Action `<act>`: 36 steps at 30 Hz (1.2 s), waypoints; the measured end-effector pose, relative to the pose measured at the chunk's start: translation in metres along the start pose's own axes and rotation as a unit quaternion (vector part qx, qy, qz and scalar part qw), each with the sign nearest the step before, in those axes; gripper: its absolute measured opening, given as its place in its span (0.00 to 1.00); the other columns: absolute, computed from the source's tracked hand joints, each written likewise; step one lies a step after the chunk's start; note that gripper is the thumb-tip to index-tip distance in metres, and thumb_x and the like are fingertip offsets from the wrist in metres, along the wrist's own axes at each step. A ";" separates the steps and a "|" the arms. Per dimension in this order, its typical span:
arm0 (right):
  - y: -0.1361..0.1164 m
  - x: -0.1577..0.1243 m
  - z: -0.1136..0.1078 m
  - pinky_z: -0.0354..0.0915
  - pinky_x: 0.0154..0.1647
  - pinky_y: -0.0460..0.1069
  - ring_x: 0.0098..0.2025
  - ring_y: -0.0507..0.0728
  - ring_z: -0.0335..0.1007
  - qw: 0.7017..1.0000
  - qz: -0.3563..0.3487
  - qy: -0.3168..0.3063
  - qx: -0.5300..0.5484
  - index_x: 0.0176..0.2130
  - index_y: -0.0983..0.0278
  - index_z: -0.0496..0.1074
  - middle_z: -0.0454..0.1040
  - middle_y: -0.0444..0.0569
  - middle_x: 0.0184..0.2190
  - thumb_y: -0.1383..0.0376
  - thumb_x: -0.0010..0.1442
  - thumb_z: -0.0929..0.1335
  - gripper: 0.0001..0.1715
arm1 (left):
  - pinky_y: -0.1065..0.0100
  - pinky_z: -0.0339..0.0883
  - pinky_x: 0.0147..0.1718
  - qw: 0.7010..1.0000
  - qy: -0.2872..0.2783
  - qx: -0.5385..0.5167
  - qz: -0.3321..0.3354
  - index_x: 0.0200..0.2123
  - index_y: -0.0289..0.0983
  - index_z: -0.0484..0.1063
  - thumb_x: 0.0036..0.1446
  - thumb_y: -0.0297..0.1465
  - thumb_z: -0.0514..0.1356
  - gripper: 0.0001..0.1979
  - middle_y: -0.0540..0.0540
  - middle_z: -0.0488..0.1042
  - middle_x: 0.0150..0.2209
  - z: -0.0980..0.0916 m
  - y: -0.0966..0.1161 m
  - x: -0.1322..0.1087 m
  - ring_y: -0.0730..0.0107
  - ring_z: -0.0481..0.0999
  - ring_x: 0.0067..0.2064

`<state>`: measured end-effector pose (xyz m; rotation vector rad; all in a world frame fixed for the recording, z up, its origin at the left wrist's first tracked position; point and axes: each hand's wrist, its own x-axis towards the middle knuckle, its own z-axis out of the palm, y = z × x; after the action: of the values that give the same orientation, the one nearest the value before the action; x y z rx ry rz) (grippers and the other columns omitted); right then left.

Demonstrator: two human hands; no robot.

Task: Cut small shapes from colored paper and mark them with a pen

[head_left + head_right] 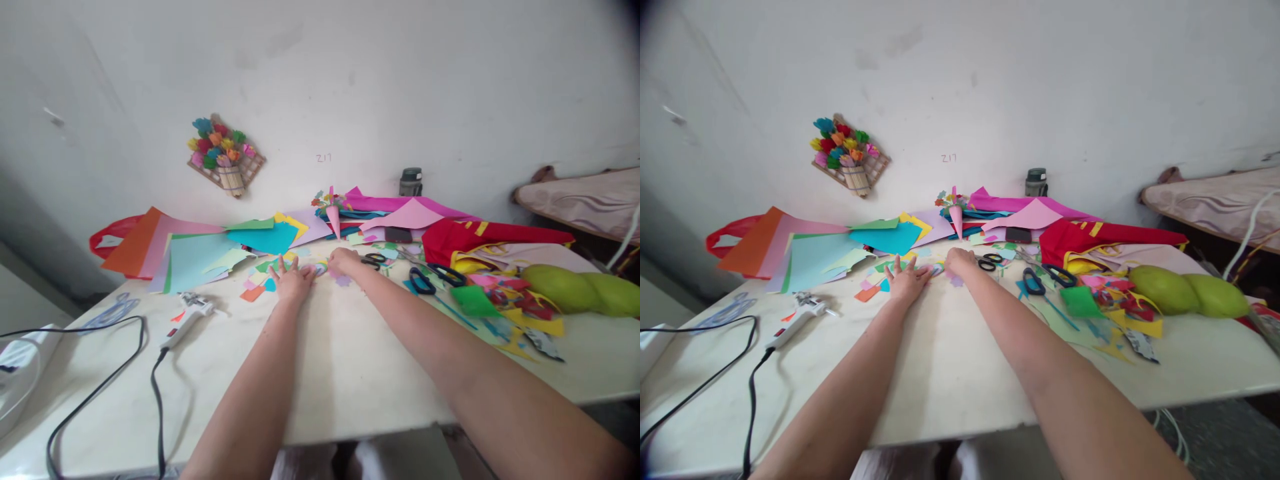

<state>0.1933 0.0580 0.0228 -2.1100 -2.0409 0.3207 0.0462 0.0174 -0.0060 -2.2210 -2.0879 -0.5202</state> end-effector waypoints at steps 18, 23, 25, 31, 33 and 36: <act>-0.012 0.005 -0.005 0.59 0.44 0.52 0.44 0.61 0.70 0.997 0.015 0.037 0.071 0.32 0.64 0.76 0.76 0.53 0.37 0.66 0.48 0.67 0.10 | 0.42 0.25 0.58 0.999 0.026 0.008 0.020 0.43 0.52 0.75 0.58 0.49 0.42 0.24 0.50 0.60 0.60 0.005 -0.001 -0.002 0.49 0.35 0.66; -0.009 -0.002 -0.011 0.57 0.45 0.51 0.44 0.58 0.69 0.992 -0.020 0.084 0.093 0.31 0.60 0.77 0.77 0.48 0.37 0.66 0.50 0.66 0.09 | 0.42 0.25 0.58 0.999 0.029 0.007 0.019 0.44 0.52 0.75 0.58 0.50 0.42 0.25 0.50 0.61 0.60 0.005 -0.001 -0.003 0.49 0.37 0.66; -0.008 -0.003 -0.011 0.57 0.46 0.51 0.43 0.57 0.70 0.990 -0.027 0.096 0.104 0.30 0.59 0.77 0.78 0.45 0.36 0.65 0.49 0.67 0.08 | 0.42 0.25 0.59 1.000 0.025 0.006 0.017 0.44 0.52 0.75 0.57 0.50 0.42 0.25 0.50 0.61 0.60 0.004 0.000 -0.003 0.48 0.38 0.66; -0.007 -0.003 -0.008 0.56 0.49 0.51 0.42 0.56 0.70 0.982 -0.056 0.122 0.130 0.30 0.59 0.77 0.78 0.43 0.33 0.62 0.51 0.67 0.08 | 0.42 0.26 0.59 1.000 0.016 0.001 0.012 0.43 0.51 0.75 0.57 0.50 0.43 0.24 0.50 0.61 0.60 0.002 0.001 -0.005 0.49 0.39 0.65; -0.008 -0.004 -0.008 0.56 0.49 0.51 0.41 0.56 0.71 0.980 -0.064 0.132 0.137 0.31 0.59 0.77 0.78 0.44 0.33 0.62 0.51 0.67 0.09 | 0.42 0.25 0.59 1.000 0.019 -0.009 0.011 0.43 0.50 0.75 0.56 0.51 0.44 0.24 0.49 0.61 0.60 0.002 0.001 -0.004 0.49 0.40 0.65; -0.009 -0.005 -0.007 0.57 0.48 0.51 0.40 0.56 0.71 0.973 -0.081 0.135 0.167 0.31 0.60 0.77 0.78 0.45 0.32 0.62 0.51 0.68 0.08 | 0.43 0.26 0.59 0.998 0.040 -0.058 -0.008 0.46 0.47 0.73 0.55 0.50 0.48 0.24 0.47 0.63 0.58 0.002 -0.001 -0.001 0.50 0.43 0.65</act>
<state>0.1868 0.0532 0.0316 -1.6758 -1.8388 0.3079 0.0455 0.0169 -0.0080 -2.2036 -2.0894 -0.7352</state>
